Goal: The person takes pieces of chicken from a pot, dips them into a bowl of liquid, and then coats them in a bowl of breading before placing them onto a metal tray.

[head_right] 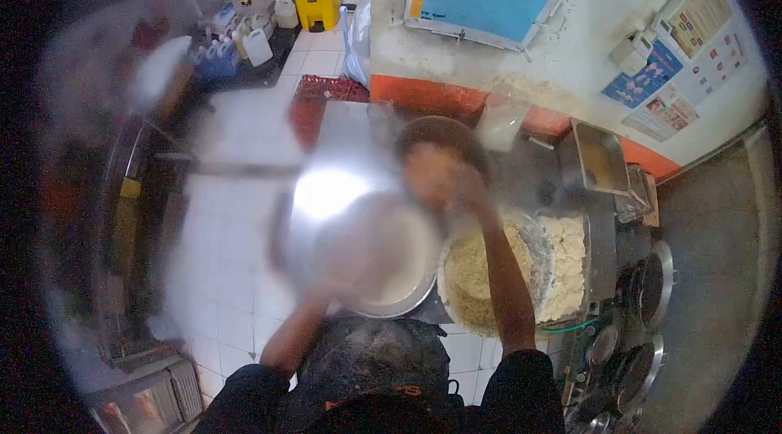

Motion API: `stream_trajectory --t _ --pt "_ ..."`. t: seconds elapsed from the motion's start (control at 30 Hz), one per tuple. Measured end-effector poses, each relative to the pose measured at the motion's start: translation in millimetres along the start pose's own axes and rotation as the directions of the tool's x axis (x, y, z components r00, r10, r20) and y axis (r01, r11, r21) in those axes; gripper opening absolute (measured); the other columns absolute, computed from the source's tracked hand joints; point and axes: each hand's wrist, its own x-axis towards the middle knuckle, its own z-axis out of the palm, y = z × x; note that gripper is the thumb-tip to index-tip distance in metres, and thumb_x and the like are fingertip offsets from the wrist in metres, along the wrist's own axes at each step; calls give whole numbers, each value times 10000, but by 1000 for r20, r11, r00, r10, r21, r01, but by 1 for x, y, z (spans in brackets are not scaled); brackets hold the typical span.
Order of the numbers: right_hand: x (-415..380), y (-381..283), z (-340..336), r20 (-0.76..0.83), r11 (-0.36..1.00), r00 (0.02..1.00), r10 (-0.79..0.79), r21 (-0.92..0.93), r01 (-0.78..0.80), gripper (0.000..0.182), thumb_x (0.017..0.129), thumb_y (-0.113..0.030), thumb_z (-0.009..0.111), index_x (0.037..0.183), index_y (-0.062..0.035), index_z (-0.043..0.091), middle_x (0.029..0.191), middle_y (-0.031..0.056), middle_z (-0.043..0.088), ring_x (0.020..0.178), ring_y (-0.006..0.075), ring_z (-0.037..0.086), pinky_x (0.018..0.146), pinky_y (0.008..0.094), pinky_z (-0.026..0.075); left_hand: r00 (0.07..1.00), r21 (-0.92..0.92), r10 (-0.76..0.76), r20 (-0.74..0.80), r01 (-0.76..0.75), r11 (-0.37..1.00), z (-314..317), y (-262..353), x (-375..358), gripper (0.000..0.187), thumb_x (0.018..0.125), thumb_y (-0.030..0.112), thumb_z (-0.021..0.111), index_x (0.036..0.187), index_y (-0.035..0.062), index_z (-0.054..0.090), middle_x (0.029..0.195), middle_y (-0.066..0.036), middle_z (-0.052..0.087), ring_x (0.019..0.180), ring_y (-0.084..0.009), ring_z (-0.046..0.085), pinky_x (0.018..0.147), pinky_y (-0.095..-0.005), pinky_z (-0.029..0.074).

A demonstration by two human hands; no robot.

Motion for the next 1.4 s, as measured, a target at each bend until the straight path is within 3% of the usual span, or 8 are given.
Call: stream_trajectory --t 0.1,0.13,0.2,0.4,0.57,0.73,0.8,1.4 --pt "4 30 93 -481 435 674 -560 -864 -254 381 946 -315 731 1224 -58 688 1246 91 651 1164 237 614 996 426 485 1000 -134 24 -16 -26 991 4 -4 6 689 984 240 716 1545 -16 408 1508 -138 540 1344 -224 557 1093 -373 514" --pt "-3 4 129 -659 907 648 -381 -400 127 342 936 -285 761 1182 -53 707 1199 75 677 1129 206 626 963 397 505 1000 -122 6 -1 -6 992 7 3 9 694 978 242 723 1540 -20 412 1488 -137 551 1319 -221 575 1066 -366 537" --pt "22 128 120 -752 903 532 -389 -426 58 315 941 -241 768 1186 -53 706 1182 74 675 1061 178 641 942 347 521 985 -539 -165 47 164 826 15 20 2 637 973 216 721 1503 -24 460 1417 -109 599 1209 -195 647 1002 -347 579" --pt "15 2 242 -721 974 678 -144 19 227 297 975 -234 735 1184 -30 684 1153 81 671 984 131 643 890 306 538 898 -243 -413 -152 372 896 4 57 -35 299 978 231 693 1177 9 709 1145 -84 711 1075 -171 689 871 -331 607" --pt "22 25 272 -781 917 497 -379 -243 317 271 1014 -196 684 1210 -10 659 1104 90 675 959 140 648 798 294 564 843 -191 -375 -386 325 926 -17 -13 -45 234 962 263 689 1040 47 735 944 -47 682 838 -170 666 747 -333 587" --pt "26 48 273 -851 909 523 -45 182 374 330 978 -202 714 1213 22 655 1072 71 703 907 158 662 795 303 559 849 -582 -331 -412 34 812 -16 -41 -49 223 932 265 716 1019 61 724 883 -36 677 729 -177 656 708 -340 587" --pt "25 79 256 -853 985 522 -20 73 157 345 959 -200 733 1211 23 657 1067 58 708 897 143 663 801 293 559 900 71 -268 -345 310 948 -18 -15 -54 270 911 221 745 1098 38 681 985 -59 693 872 -174 683 811 -342 583" --pt "18 95 257 -606 913 788 106 373 164 334 968 -266 738 1200 -31 685 931 4 720 800 81 669 700 251 536 996 320 -78 -40 87 943 -31 7 -59 411 847 255 825 1155 21 684 1123 -108 712 1038 -232 673 937 -369 544"
